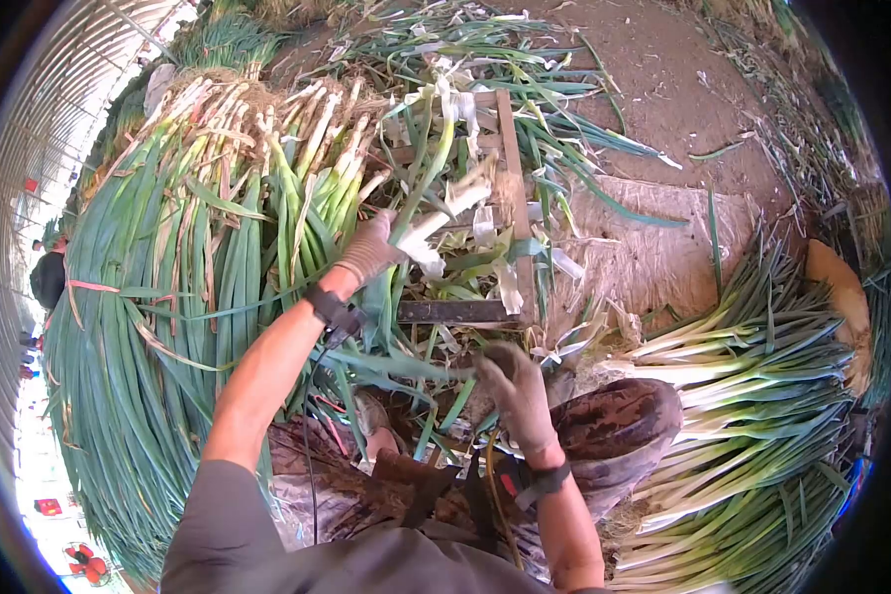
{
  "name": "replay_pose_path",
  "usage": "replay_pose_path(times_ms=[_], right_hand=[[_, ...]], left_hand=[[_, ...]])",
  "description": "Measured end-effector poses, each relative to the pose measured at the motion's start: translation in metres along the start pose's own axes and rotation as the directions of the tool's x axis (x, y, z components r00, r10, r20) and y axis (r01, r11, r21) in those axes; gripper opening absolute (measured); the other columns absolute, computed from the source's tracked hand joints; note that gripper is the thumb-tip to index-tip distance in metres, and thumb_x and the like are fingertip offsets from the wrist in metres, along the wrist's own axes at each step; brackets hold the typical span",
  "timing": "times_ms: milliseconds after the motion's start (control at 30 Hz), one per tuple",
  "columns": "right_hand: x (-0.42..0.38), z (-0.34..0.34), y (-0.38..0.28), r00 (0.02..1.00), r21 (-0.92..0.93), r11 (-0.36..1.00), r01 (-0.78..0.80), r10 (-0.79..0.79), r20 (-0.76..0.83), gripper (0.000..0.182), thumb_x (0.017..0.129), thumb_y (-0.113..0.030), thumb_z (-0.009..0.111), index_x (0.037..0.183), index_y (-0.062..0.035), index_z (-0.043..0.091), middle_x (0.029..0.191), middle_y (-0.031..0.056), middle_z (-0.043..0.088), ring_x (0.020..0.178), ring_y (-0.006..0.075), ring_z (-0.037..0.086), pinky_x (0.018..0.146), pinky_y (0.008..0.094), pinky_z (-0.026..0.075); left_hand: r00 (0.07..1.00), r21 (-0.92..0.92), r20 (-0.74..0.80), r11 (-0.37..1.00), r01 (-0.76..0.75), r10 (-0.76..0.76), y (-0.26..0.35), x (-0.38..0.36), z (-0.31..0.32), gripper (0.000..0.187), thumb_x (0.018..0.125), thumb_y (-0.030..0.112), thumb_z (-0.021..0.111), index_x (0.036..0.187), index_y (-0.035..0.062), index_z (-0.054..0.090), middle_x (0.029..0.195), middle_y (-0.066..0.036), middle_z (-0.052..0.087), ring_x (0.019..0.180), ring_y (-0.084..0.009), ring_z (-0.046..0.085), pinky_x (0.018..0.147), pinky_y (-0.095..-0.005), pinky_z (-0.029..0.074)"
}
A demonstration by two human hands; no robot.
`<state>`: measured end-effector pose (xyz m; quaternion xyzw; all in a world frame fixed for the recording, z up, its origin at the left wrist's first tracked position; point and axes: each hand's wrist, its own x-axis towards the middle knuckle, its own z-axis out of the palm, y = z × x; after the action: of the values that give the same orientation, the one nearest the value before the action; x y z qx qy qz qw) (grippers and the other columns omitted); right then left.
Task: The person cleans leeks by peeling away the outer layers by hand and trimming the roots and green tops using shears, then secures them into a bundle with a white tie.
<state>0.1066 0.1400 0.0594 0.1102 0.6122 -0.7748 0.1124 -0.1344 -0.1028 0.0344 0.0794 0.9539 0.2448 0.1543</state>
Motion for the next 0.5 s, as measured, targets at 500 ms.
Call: replay_pose_path(times_ms=[500], right_hand=[[0.132,0.049,-0.115,0.786,0.098,0.807,0.582,-0.529,-0.320,0.040,0.108,-0.037,0.048,0.111,0.0001,0.063,0.092,0.0069,0.064,0.081,0.0134,0.059,0.071,0.0296,0.051]], left_hand=[[0.806,-0.444,-0.519,0.716,-0.539,0.286,0.112,-0.092,-0.060,0.049,0.086,0.010,0.070,0.132,0.0004,0.058,0.105,-0.019,0.072,0.094,-0.0241,0.071,0.088,-0.0361,0.055]])
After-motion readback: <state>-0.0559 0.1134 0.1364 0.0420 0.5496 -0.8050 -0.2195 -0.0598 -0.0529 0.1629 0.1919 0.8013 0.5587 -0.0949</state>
